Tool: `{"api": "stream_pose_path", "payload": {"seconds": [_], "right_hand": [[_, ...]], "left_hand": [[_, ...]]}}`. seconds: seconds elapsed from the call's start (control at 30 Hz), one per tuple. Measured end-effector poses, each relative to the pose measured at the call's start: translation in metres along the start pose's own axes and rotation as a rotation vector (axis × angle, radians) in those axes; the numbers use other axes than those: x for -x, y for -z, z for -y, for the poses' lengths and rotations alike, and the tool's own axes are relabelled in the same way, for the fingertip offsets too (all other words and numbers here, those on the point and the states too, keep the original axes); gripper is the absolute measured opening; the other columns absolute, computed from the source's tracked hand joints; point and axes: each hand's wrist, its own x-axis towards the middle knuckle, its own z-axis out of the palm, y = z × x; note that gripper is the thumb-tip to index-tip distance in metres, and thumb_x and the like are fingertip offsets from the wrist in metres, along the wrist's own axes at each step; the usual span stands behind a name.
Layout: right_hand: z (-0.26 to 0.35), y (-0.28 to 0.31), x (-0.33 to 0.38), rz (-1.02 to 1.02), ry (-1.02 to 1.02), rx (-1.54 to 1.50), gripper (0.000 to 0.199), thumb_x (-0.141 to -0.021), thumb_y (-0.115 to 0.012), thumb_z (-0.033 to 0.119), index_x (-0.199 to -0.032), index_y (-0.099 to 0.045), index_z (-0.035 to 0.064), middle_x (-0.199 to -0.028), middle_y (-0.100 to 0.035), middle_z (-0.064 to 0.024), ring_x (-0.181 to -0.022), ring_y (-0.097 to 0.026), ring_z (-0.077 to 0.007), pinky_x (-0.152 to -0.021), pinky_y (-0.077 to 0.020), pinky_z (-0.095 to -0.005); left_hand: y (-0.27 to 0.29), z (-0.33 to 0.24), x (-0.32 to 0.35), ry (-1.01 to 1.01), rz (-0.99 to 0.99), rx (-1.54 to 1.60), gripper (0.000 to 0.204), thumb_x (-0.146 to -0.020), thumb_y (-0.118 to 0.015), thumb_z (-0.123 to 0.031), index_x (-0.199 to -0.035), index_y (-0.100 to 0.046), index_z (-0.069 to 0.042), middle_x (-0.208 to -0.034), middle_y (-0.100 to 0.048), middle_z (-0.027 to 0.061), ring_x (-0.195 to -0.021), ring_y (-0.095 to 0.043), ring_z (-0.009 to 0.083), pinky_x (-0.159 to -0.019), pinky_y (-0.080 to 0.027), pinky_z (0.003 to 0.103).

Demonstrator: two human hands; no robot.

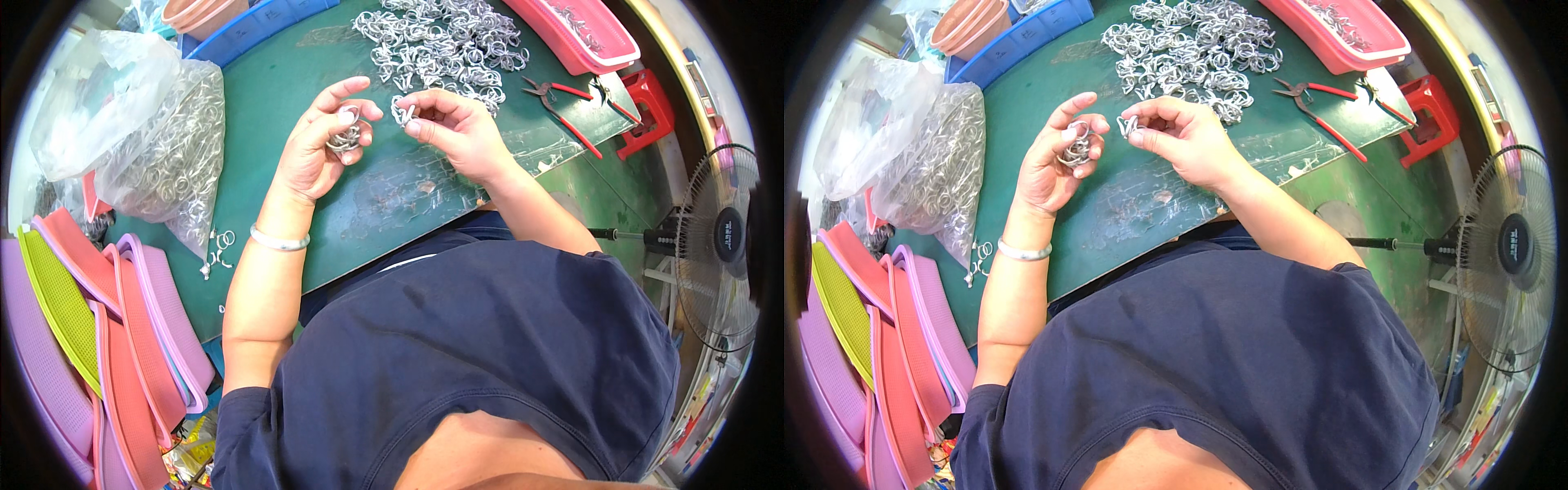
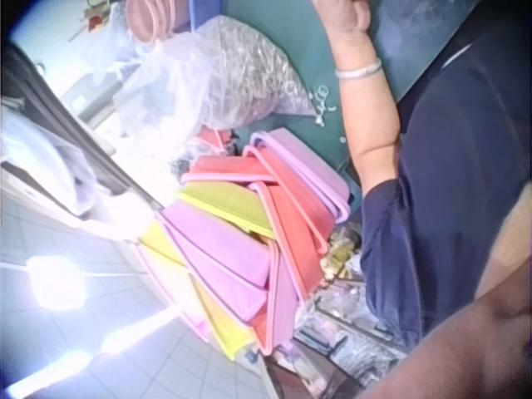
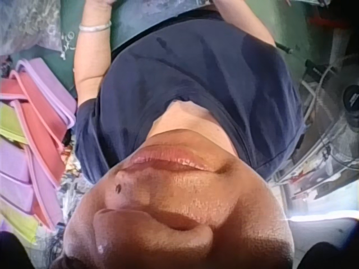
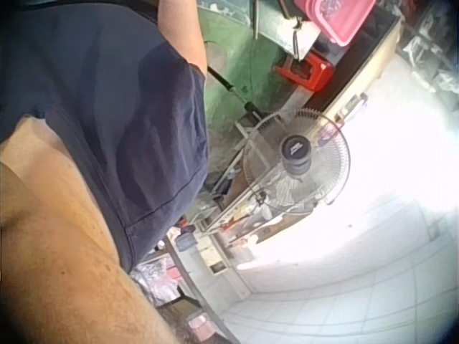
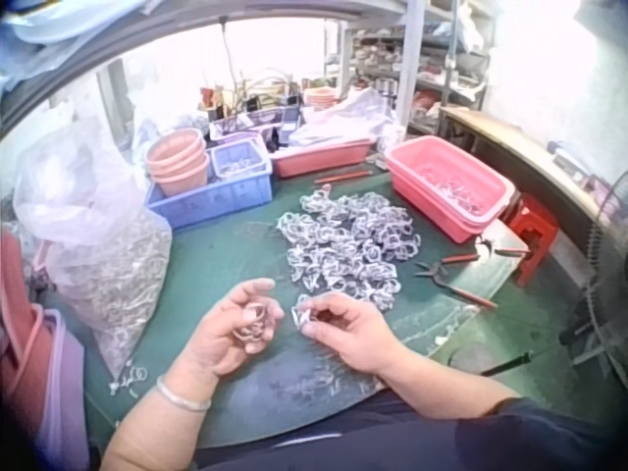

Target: The person assembles small metal links by hand, connecting them into a chain structure on a workstation.

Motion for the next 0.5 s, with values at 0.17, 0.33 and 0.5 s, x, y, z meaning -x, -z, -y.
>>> {"api": "stream_pose_path", "payload": {"seconds": [0.17,0.33,0.5], "right_hand": [[0.001,0.005,-0.003,0.075,-0.195,-0.309,0.022,-0.082,-0.058,0.005,-0.103,-0.057,0.001,-0.089,-0.058,-0.0034,-0.076,-0.053,-0.0093,-0.064,-0.0439,-0.0218],[0.0,0.001,-0.003,0.075,-0.26,-0.372,0.02,-0.08,-0.062,0.009,-0.098,-0.059,0.0009,-0.082,-0.059,-0.0019,-0.067,-0.053,-0.0074,-0.06,-0.0443,-0.0199],[0.001,-0.001,-0.003,0.092,-0.334,-0.39,0.019,-0.081,-0.061,0.011,-0.098,-0.058,0.0017,-0.081,-0.059,-0.0024,-0.065,-0.053,-0.0082,-0.059,-0.0446,-0.0203]], "left_hand": [[-0.009,0.005,0.003,-0.048,-0.08,-0.429,0.035,-0.079,-0.059,-0.007,-0.112,-0.051,-0.006,-0.086,-0.056,0.0032,-0.068,-0.051,0.0085,-0.045,-0.037,0.016],[-0.022,0.012,0.005,-0.261,-0.129,-0.732,0.024,-0.074,-0.065,-0.002,-0.098,-0.061,-0.004,-0.08,-0.055,-0.0026,-0.07,-0.048,0.0037,-0.066,-0.039,0.017],[-0.015,0.014,0.002,-0.32,-0.164,-0.845,0.017,-0.077,-0.063,-0.005,-0.095,-0.061,-0.004,-0.078,-0.056,-0.0022,-0.065,-0.048,0.0034,-0.054,-0.037,0.016]]}}
